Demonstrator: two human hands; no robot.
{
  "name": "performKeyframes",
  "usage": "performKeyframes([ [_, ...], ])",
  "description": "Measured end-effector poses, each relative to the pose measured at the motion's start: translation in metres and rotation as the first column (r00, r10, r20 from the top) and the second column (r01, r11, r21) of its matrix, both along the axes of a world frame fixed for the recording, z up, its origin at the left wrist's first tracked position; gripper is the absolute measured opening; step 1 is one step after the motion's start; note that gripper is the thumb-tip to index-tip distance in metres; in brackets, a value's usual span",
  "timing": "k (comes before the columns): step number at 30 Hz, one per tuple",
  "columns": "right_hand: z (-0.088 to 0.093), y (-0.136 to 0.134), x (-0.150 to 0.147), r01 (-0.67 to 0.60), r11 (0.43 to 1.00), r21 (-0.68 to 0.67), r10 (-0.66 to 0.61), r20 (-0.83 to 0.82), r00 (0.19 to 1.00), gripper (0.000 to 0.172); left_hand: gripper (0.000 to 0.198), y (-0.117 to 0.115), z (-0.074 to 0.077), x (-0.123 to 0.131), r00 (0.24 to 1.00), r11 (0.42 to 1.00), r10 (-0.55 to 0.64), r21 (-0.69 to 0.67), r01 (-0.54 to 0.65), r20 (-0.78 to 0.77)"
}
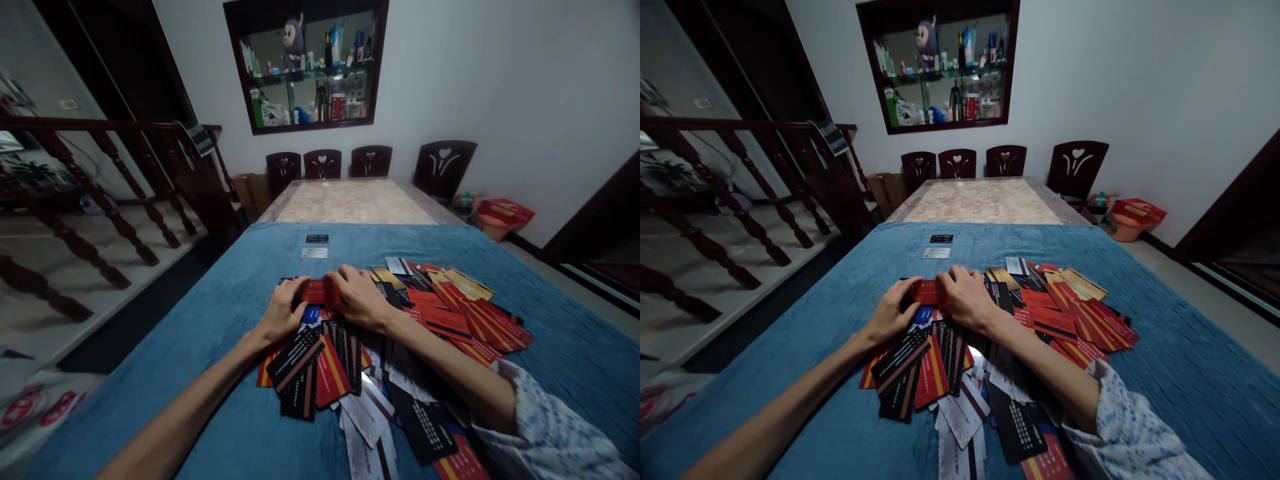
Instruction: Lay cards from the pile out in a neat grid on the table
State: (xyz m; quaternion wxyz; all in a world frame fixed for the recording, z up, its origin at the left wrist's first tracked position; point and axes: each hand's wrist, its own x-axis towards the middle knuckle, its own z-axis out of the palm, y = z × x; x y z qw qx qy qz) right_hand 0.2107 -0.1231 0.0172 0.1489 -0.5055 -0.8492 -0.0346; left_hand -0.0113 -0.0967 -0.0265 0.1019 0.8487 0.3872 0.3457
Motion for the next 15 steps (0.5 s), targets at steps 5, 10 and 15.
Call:
performKeyframes([
  [5,0.002,0.000,0.001,-0.002,0.999,0.032,0.002,0.007,1.000,0.043,0.057,0.000,0.003,-0.001,1.000,1.000,-0.014,-0.002,0.014,-0.023],
  [10,0.000,0.002,0.003,-0.017,0.997,0.079,0.017,0.003,1.000,0.043,0.057,0.000,0.006,-0.003,0.998,1.000,-0.005,0.008,0.005,-0.068],
  [15,0.000,0.004,0.005,-0.021,0.997,0.075,0.021,-0.002,1.000,0.047,0.058,0.002,0.011,-0.005,0.996,1.000,-0.030,0.006,0.031,-0.083],
])
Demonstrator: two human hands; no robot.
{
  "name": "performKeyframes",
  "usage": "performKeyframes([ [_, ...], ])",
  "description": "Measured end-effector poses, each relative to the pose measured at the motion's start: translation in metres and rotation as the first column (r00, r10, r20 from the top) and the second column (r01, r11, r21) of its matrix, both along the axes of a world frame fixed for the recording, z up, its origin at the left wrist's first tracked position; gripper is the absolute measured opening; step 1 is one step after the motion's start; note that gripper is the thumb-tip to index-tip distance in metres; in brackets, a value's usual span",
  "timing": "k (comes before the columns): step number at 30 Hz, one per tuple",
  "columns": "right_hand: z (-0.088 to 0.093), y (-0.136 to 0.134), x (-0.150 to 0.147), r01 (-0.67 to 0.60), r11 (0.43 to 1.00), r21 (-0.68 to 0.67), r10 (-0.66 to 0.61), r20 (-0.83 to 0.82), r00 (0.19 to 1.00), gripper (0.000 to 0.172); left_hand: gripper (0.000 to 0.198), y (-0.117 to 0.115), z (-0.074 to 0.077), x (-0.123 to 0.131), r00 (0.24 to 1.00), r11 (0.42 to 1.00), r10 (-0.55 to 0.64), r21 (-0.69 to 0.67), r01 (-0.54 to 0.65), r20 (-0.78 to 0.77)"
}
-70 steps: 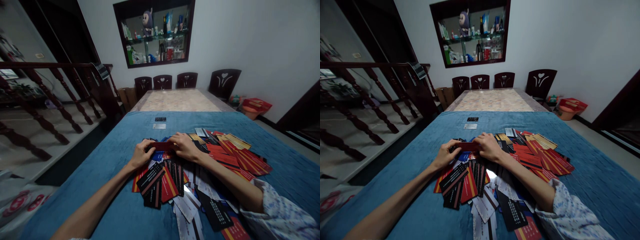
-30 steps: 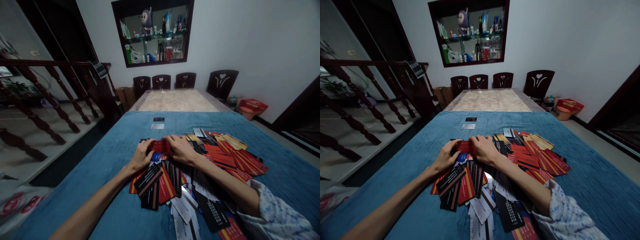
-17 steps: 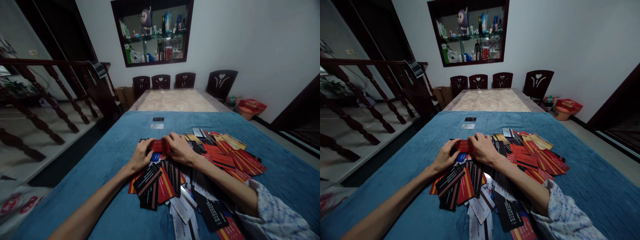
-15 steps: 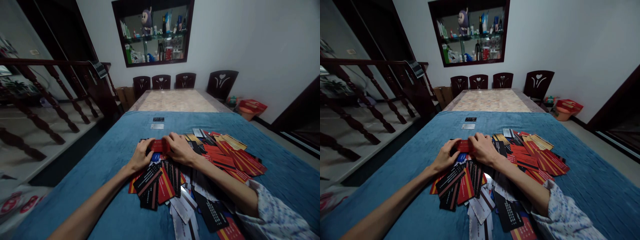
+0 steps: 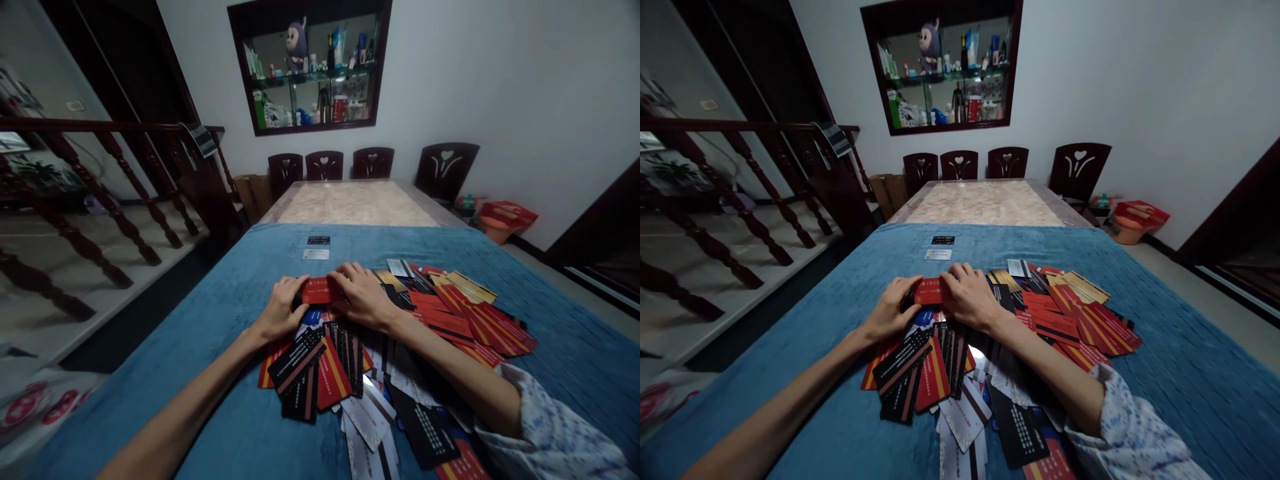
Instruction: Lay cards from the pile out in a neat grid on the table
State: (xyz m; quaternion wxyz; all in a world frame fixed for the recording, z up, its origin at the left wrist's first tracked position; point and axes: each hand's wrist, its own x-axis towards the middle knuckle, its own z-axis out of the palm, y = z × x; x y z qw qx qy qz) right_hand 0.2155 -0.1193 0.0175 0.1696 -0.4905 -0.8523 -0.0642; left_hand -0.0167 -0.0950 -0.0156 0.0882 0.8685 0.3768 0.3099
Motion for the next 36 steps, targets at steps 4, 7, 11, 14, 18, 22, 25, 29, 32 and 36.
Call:
performKeyframes([
  [4,-0.001,0.002,0.002,-0.024,1.000,0.002,0.024,-0.007,1.000,0.046,0.059,0.000,0.006,-0.002,0.999,0.999,-0.031,0.025,0.031,-0.023],
  [7,-0.004,0.004,0.004,-0.044,0.999,0.018,0.044,-0.021,0.999,0.047,0.058,0.001,0.009,-0.003,0.998,0.999,-0.036,0.025,0.038,-0.050],
  [11,-0.006,0.007,0.007,-0.066,0.997,0.044,0.068,-0.038,0.997,0.047,0.059,0.002,0.012,-0.004,0.998,0.998,-0.056,-0.005,0.056,-0.038],
  [14,-0.005,0.008,0.008,-0.078,0.996,0.048,0.080,-0.050,0.996,0.045,0.058,0.005,0.016,-0.004,0.998,0.998,-0.055,-0.013,0.055,-0.031],
  [18,-0.001,0.009,0.010,-0.078,0.996,0.042,0.081,-0.071,0.994,0.042,0.059,0.009,0.022,-0.002,0.997,0.998,-0.066,-0.007,0.065,-0.027],
  [22,0.005,0.013,0.016,-0.089,0.995,0.041,0.091,-0.065,0.994,0.041,0.055,0.017,0.028,0.002,0.996,0.996,-0.086,-0.020,0.085,-0.027],
  [25,0.011,0.019,0.022,-0.091,0.996,0.021,0.092,-0.040,0.995,0.040,0.053,0.027,0.032,0.008,0.995,0.996,-0.091,-0.025,0.090,-0.037],
  [29,0.017,0.031,0.032,-0.074,0.997,-0.003,0.074,-0.026,0.997,0.042,0.050,0.044,0.036,0.020,0.995,0.996,-0.084,-0.012,0.084,-0.061],
  [32,0.018,0.043,0.041,-0.065,0.998,0.006,0.065,-0.025,0.998,0.039,0.051,0.057,0.038,0.032,0.994,0.997,-0.072,-0.021,0.071,-0.088],
  [36,0.015,0.062,0.054,-0.049,0.999,0.013,0.049,-0.003,0.999,0.034,0.053,0.076,0.040,0.049,0.987,0.997,-0.058,-0.052,0.051,-0.149],
])
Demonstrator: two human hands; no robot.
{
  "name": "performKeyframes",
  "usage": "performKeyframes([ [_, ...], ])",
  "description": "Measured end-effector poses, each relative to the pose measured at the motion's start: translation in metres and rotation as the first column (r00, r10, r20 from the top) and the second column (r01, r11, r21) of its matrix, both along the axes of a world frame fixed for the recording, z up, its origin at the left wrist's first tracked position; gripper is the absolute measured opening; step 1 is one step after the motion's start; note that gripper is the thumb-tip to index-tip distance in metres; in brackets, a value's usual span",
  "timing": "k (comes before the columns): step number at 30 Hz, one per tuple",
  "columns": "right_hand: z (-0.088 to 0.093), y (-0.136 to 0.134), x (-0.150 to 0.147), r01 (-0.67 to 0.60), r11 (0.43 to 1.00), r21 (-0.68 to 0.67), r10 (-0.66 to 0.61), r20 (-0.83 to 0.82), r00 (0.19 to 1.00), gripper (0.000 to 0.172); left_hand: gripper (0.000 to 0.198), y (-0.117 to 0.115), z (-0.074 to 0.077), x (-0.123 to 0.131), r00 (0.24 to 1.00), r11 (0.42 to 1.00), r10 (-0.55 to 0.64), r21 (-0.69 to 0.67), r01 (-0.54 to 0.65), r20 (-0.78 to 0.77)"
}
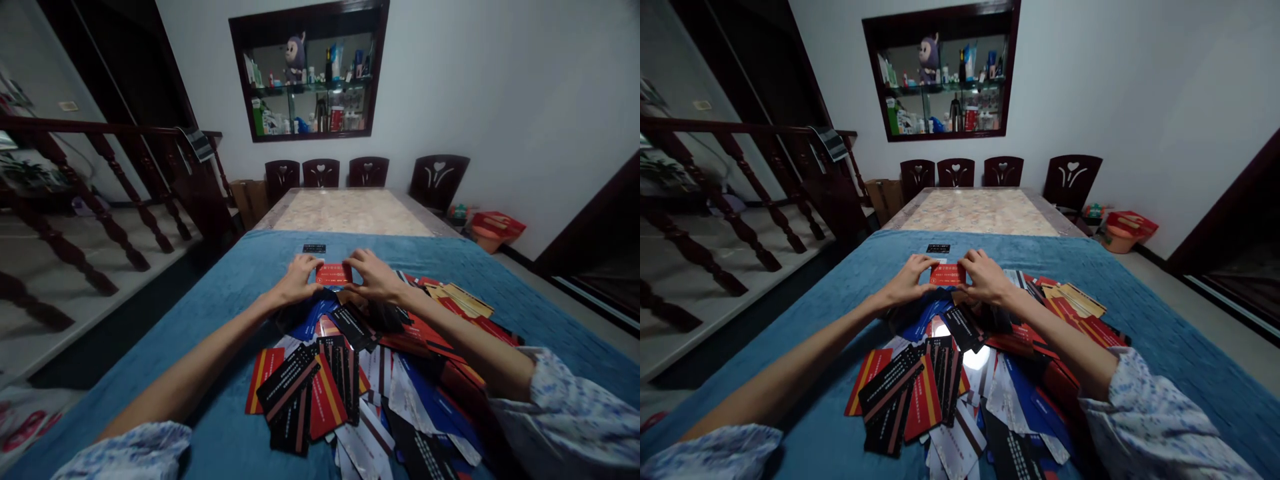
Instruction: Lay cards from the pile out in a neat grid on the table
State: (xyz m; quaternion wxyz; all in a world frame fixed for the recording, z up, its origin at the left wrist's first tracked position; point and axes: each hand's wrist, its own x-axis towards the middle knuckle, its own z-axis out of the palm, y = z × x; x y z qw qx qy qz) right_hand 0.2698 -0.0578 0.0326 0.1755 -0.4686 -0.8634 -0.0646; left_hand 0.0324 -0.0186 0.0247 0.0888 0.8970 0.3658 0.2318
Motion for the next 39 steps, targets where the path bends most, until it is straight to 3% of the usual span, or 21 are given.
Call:
performKeyframes([
  [8,-0.006,0.034,0.016,0.084,0.989,-0.119,-0.079,0.047,0.996,0.022,0.050,0.037,-0.003,0.032,0.983,0.993,0.085,-0.064,-0.097,-0.165],
  [15,-0.018,0.061,0.017,0.205,0.959,-0.197,-0.185,0.118,0.976,0.031,0.053,0.060,-0.012,0.044,0.956,0.981,0.116,-0.122,-0.154,-0.270],
  [27,-0.035,0.091,0.028,0.202,0.945,-0.256,-0.171,0.142,0.975,0.030,0.057,0.085,-0.017,0.057,0.920,0.964,0.122,-0.177,-0.199,-0.373],
  [39,-0.045,0.101,0.035,0.219,0.942,-0.256,-0.193,0.124,0.973,0.036,0.048,0.098,-0.019,0.065,0.896,0.962,0.104,-0.186,-0.201,-0.433],
])
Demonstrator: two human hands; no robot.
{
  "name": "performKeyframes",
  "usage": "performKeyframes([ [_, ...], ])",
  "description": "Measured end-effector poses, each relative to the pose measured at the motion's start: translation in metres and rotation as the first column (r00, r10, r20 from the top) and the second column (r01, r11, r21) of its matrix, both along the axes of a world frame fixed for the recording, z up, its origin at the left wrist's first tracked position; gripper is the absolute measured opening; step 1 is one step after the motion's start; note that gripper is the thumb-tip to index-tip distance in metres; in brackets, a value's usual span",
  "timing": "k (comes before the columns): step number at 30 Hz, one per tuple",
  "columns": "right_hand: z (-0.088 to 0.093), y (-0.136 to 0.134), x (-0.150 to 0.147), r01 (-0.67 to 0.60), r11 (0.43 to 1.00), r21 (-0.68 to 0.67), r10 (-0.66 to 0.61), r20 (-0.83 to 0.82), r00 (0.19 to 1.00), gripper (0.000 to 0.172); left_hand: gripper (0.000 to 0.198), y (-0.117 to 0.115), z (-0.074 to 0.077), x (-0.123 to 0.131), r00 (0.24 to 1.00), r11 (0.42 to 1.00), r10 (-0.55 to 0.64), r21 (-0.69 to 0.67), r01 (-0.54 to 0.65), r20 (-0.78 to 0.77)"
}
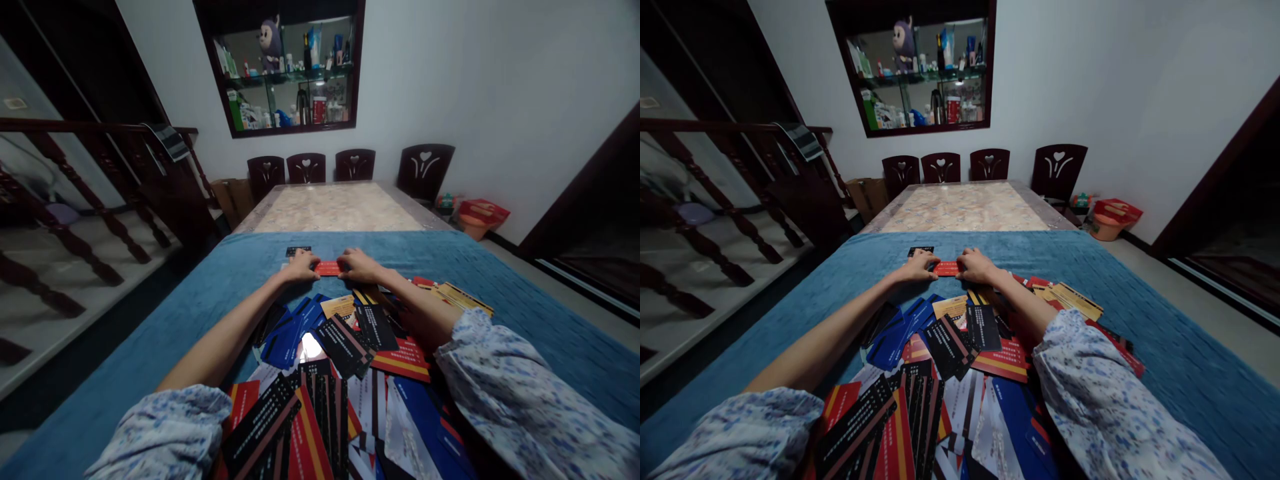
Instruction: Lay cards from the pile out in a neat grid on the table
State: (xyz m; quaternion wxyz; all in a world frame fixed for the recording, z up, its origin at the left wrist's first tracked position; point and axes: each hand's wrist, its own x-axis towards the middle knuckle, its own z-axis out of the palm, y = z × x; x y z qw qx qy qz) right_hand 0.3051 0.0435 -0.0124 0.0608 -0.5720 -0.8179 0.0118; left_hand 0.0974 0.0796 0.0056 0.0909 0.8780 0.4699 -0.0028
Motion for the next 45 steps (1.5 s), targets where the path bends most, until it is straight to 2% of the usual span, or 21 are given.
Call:
performKeyframes([
  [7,-0.006,0.007,0.003,-0.009,1.000,-0.019,0.009,-0.012,1.000,0.035,0.048,0.000,0.001,0.001,0.999,1.000,-0.012,-0.008,0.012,-0.045],
  [15,0.000,0.005,0.001,0.024,0.997,-0.077,-0.024,-0.009,1.000,0.036,0.037,-0.002,0.002,0.003,0.996,1.000,-0.020,0.021,0.022,-0.084],
  [26,0.001,0.006,-0.002,0.054,0.996,-0.075,-0.053,0.015,0.998,0.038,0.021,-0.008,0.004,0.008,0.996,0.997,-0.046,0.052,0.050,-0.082],
  [30,0.004,0.004,-0.001,0.046,0.997,-0.061,-0.045,0.015,0.999,0.044,0.021,-0.009,0.002,0.011,0.995,0.996,-0.032,0.081,0.039,-0.095],
  [36,0.011,-0.003,0.000,0.002,0.998,-0.059,-0.002,0.008,1.000,0.032,0.022,-0.011,0.000,0.016,0.995,0.995,-0.010,0.101,0.021,-0.101],
  [45,0.008,-0.006,-0.002,0.025,0.997,-0.071,-0.022,0.051,0.998,0.031,0.025,-0.012,-0.005,0.019,0.995,0.990,0.021,0.139,-0.007,-0.098],
])
